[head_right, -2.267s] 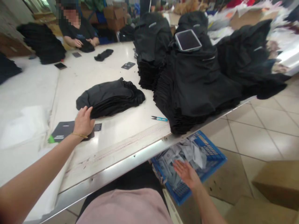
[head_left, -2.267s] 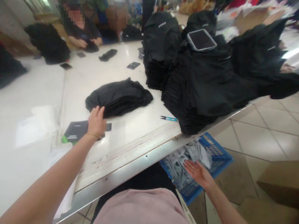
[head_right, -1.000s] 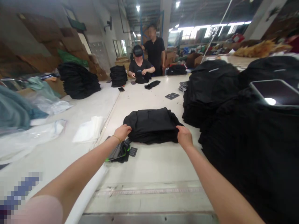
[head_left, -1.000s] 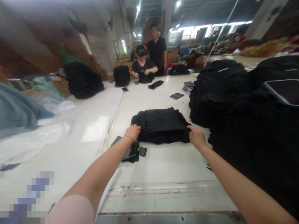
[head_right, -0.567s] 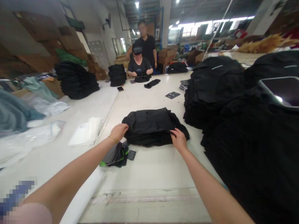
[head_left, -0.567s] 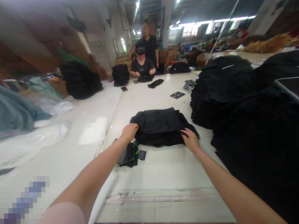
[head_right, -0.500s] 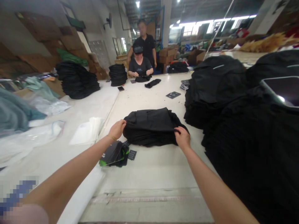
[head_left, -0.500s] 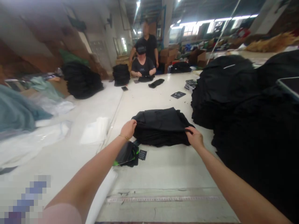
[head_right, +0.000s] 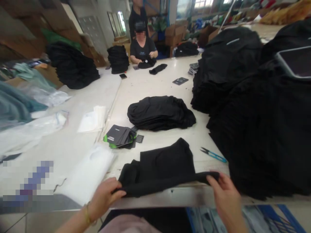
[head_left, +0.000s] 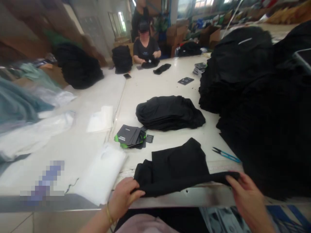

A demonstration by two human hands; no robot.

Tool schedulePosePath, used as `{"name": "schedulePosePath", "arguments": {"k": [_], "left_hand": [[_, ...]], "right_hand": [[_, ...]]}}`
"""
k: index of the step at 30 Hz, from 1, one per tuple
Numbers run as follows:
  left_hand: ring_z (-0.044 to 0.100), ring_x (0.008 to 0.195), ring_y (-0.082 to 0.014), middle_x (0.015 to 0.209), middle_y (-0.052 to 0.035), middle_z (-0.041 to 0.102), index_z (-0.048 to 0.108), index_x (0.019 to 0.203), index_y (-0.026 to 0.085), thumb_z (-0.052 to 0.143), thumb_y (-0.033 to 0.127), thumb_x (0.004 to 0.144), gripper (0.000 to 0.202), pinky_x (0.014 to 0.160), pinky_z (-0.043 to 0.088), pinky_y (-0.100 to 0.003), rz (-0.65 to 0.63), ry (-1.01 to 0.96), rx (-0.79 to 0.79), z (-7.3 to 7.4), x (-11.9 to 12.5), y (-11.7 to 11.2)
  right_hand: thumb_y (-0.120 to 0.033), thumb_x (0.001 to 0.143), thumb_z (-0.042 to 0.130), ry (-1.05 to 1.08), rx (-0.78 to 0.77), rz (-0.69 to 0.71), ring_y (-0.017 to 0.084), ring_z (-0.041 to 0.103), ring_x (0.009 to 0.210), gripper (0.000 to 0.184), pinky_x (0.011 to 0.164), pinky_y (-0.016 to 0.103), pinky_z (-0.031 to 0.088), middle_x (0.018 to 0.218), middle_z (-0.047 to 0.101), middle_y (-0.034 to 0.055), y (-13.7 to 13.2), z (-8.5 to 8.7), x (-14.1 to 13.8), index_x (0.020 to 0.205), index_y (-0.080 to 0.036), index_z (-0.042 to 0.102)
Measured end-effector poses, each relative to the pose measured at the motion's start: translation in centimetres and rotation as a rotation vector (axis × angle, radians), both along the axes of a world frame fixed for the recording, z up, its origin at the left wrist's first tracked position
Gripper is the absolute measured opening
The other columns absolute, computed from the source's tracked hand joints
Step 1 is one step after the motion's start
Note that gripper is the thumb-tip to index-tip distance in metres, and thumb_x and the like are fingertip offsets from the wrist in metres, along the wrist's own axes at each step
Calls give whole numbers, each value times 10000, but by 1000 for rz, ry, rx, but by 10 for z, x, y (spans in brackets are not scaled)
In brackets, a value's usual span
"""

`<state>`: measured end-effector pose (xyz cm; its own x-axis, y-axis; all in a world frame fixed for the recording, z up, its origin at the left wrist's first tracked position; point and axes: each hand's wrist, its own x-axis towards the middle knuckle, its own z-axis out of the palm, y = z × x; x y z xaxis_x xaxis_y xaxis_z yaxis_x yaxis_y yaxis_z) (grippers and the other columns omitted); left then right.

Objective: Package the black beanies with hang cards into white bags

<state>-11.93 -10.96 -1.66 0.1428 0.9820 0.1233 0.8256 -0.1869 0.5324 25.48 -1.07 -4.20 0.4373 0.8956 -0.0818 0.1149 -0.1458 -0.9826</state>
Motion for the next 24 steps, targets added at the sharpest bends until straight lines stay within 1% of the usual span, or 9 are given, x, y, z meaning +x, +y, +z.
{"name": "schedulePosePath", "arguments": {"k": [2,4,7,10,14,16,19,21,24], "left_hand": [[505,593,-136,629,7,527,495,645,192,466,404,826,280,543,395,-240,153,-62,-87,-11,10,-27],[459,528,-126,566,31,473,448,635,198,424,408,832,289,508,369,-237,318,-110,-143,-16,16,-35],[426,496,-125,511,52,411,407,617,208,380,436,833,315,507,346,-241,531,-161,-122,-20,17,-15],[489,560,-145,560,34,474,460,668,204,341,445,839,318,567,374,-261,660,-242,-76,-25,14,19],[541,569,-166,575,33,516,509,954,183,357,455,842,331,565,393,-271,579,-350,-147,-36,10,41],[558,584,-173,578,34,521,483,1035,189,361,428,854,323,582,399,-275,537,-295,-165,-43,6,41],[578,634,-191,619,6,552,482,1054,180,373,347,860,278,622,418,-302,540,-118,-213,-49,-5,35],[589,742,-205,752,-42,595,490,1056,171,389,293,852,259,688,439,-333,530,-50,-190,-48,-11,32],[554,921,-205,987,-91,586,506,1056,167,393,249,849,250,812,433,-359,446,-83,-22,-39,-4,39]], "right_hand": [[-421,615,655,-44,-43,13,194,596,710,341,676,323,486,763,645,21,-15,-15,-3,865,-193,613],[-445,660,612,-156,-56,17,213,595,792,361,761,359,470,829,651,38,-7,-23,-10,915,-189,609],[-443,742,504,-478,59,49,244,583,875,372,830,405,439,913,649,89,34,-29,-27,972,-166,599],[-386,798,398,-705,165,149,284,578,902,406,815,442,443,960,639,169,73,-34,-52,1031,-109,583],[-348,822,415,-963,327,297,322,479,1107,470,891,479,393,1191,529,227,72,-46,-78,1205,-84,483],[-342,840,419,-1129,421,508,302,409,1199,454,950,479,348,1292,469,175,57,-54,-81,1253,-156,454],[-358,846,428,-1243,420,782,292,390,1229,421,973,496,326,1317,472,107,37,-62,-77,1247,-239,473],[-350,849,426,-1231,414,768,298,385,1234,436,976,506,324,1317,469,135,26,-61,-79,1254,-196,469],[-312,832,461,-1104,559,798,283,348,1262,491,1005,495,305,1323,456,163,-3,-50,-103,1290,-142,419]]}}
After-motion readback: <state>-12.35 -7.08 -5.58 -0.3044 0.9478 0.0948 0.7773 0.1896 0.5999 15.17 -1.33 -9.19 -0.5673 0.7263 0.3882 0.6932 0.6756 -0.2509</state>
